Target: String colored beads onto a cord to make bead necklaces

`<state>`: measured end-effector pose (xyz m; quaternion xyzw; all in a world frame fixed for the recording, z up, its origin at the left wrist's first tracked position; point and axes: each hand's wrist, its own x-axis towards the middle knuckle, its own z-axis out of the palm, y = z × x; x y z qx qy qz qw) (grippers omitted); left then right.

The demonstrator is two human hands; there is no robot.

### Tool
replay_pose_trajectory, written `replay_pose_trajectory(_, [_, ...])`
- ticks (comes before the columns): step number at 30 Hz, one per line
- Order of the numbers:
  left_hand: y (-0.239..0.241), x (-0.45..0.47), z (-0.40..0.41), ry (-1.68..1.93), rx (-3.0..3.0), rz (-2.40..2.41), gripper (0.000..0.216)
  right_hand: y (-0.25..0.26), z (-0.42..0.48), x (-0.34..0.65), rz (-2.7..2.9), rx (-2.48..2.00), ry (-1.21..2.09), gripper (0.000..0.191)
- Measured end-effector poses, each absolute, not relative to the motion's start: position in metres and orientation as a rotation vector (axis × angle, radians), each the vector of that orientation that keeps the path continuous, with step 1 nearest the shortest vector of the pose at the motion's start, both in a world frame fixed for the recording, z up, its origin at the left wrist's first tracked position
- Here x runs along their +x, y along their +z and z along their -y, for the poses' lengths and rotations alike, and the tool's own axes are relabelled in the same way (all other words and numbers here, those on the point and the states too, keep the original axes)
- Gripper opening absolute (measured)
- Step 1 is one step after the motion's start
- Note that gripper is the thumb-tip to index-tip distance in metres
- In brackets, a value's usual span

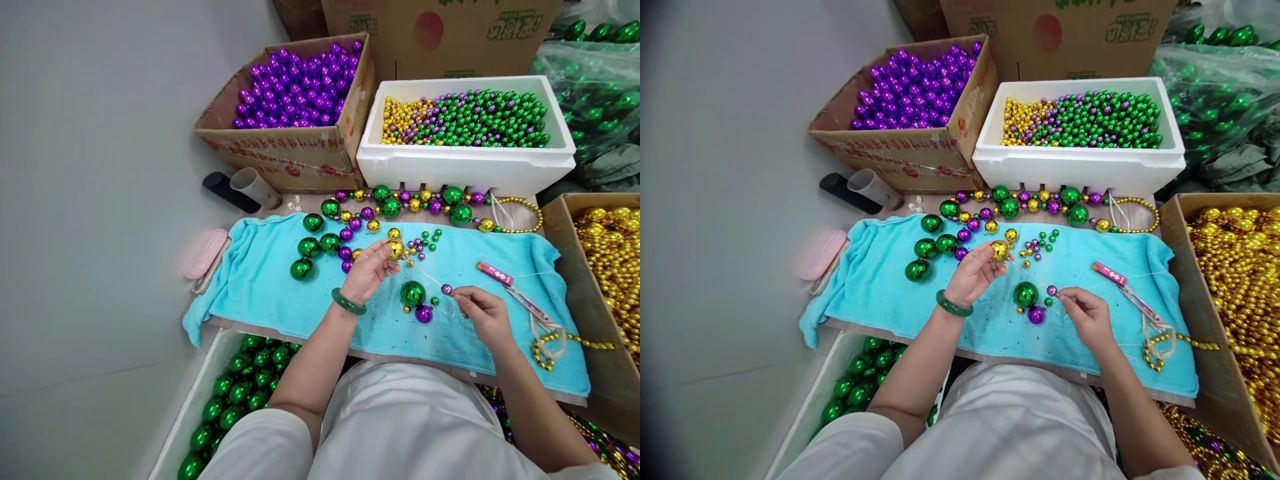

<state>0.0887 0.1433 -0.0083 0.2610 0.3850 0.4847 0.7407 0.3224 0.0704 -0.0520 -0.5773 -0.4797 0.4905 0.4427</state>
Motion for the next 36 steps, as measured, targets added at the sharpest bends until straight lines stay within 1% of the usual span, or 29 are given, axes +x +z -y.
replay_pose_trajectory(5, [-0.009, 0.093, -0.142, 1.091, 0.587, -0.802, 0.043, -0.052, -0.07, 0.321, 1.161, -1.452, 1.2, 0.019])
replay_pose_trajectory(16, [-0.012, 0.089, -0.14, 1.051, 0.676, -0.751, 0.045, -0.053, -0.072, 0.323, 1.158, -1.437, 1.178, 0.015])
replay_pose_trajectory(21, [-0.013, 0.09, -0.137, 1.044, 0.719, -0.686, 0.047, -0.056, -0.074, 0.325, 1.105, -1.38, 1.253, 0.014])
replay_pose_trajectory(24, [-0.011, 0.093, -0.135, 1.085, 0.828, -0.722, 0.046, -0.061, -0.076, 0.326, 1.097, -1.342, 1.293, 0.012])
replay_pose_trajectory(27, [-0.007, 0.096, -0.132, 1.127, 0.933, -0.774, 0.049, -0.067, -0.077, 0.326, 1.086, -1.318, 1.3, 0.012])
replay_pose_trajectory(33, [0.001, 0.096, -0.129, 1.063, 0.997, -0.759, 0.051, -0.081, -0.078, 0.329, 1.082, -1.26, 1.375, 0.013])
replay_pose_trajectory(36, [0.004, 0.096, -0.128, 1.1, 1.074, -0.801, 0.049, -0.083, -0.077, 0.331, 1.066, -1.26, 1.393, 0.013])
